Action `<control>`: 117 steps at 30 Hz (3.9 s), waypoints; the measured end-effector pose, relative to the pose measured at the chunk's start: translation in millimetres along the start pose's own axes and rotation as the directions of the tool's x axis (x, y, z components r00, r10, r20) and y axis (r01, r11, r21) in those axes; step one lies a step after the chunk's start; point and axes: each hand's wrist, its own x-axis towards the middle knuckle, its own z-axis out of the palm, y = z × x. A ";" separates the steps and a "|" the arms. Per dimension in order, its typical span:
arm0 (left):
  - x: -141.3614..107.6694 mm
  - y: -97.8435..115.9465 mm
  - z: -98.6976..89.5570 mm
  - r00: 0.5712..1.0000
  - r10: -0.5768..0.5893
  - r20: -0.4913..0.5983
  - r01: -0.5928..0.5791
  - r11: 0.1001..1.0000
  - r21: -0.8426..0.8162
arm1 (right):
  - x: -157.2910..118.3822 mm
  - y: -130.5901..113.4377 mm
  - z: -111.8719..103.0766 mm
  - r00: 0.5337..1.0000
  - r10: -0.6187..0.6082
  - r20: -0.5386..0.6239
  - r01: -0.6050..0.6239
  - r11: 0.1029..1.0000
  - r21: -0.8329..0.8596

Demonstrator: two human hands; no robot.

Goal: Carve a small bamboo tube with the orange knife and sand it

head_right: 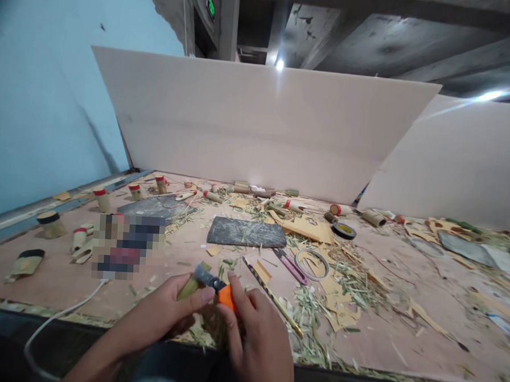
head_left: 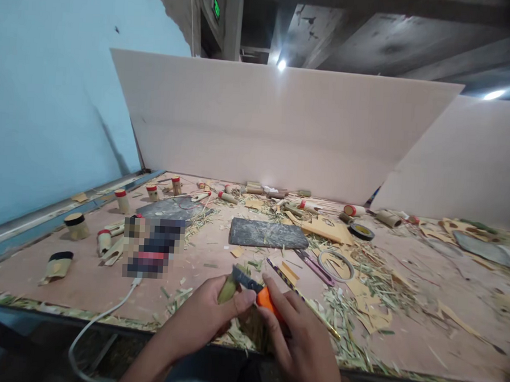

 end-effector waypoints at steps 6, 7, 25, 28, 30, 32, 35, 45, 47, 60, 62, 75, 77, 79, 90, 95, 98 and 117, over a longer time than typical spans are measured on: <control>-1.5 -3.1 -0.3 0.996 0.026 -0.081 -0.016 0.992 0.126 | -3.9 -0.6 0.6 0.986 -0.101 0.132 0.099 0.995 0.025; -1.5 -4.3 0.1 0.995 0.017 -0.099 -0.004 0.992 0.130 | -3.9 -0.5 1.6 0.990 -0.090 0.107 0.088 0.996 0.022; 2.6 -19.6 -4.4 0.999 0.041 0.015 -0.033 0.937 -0.348 | 27.1 6.5 -14.6 0.950 0.281 0.137 -0.302 0.939 0.163; 2.6 -16.5 -4.9 0.985 0.077 -0.153 -0.119 0.951 -0.287 | 58.4 6.5 -36.1 0.938 0.275 0.209 -0.328 0.901 0.285; 3.0 -13.5 -4.8 0.965 0.079 -0.250 -0.154 0.942 -0.299 | 76.7 3.0 -43.8 0.893 0.279 0.352 -0.410 0.826 0.386; 3.5 -10.7 -3.6 0.949 0.079 -0.305 -0.189 0.917 -0.351 | 87.7 -2.5 -42.7 0.812 0.243 0.530 -0.528 0.692 0.492; 3.9 -7.2 -0.4 0.939 0.108 -0.325 -0.227 0.907 -0.355 | 91.3 -9.9 -30.6 0.715 0.108 0.691 -0.640 0.498 0.585; 10.8 -10.7 -0.8 0.977 0.111 -0.179 -0.141 0.977 -0.163 | 112.5 11.8 -30.7 0.696 -0.091 0.713 -0.504 0.645 0.575; 12.4 -12.0 0.2 0.987 0.087 -0.136 -0.101 0.990 -0.099 | 116.5 19.3 -32.3 0.686 -0.119 0.717 -0.477 0.671 0.568; 5.1 -7.8 -2.5 0.995 -0.052 0.082 0.081 0.907 -0.414 | 107.3 16.5 -20.4 0.812 -0.109 0.573 -0.312 0.749 0.585; 3.7 -8.7 -4.6 0.996 -0.044 0.073 0.074 0.878 -0.473 | 105.3 16.5 -20.5 0.896 -0.067 0.440 -0.194 0.831 0.521; 6.1 -9.2 -0.4 0.989 -0.077 -0.126 0.041 0.963 -0.265 | 90.9 20.4 -22.4 0.851 -0.347 0.393 0.274 0.933 0.232; 7.5 -12.9 -0.2 0.979 -0.084 -0.186 0.043 0.976 -0.216 | 89.6 20.5 -22.8 0.833 -0.369 0.413 0.310 0.929 0.205; 8.0 -15.5 -0.3 0.971 -0.087 -0.221 0.052 0.986 -0.159 | 88.5 21.1 -22.5 0.801 -0.402 0.443 0.352 0.916 0.194; 9.0 -15.6 -1.0 0.965 -0.049 -0.256 0.037 0.998 -0.052 | 86.2 27.4 -5.7 0.909 -0.266 0.320 0.276 0.961 0.015; 10.4 -16.7 0.5 0.975 -0.049 -0.215 0.026 0.994 -0.108 | 107.7 41.7 -16.0 0.990 0.048 0.134 -0.051 0.999 0.018; 9.0 -15.3 0.9 0.981 -0.061 -0.186 0.014 0.969 -0.246 | 110.4 42.6 -22.5 0.985 0.027 0.169 -0.044 0.994 0.098; 4.7 -16.0 -3.7 0.974 0.086 -0.209 -0.105 0.991 -0.082 | 88.5 25.9 -19.7 0.797 -0.437 0.416 0.423 0.897 0.131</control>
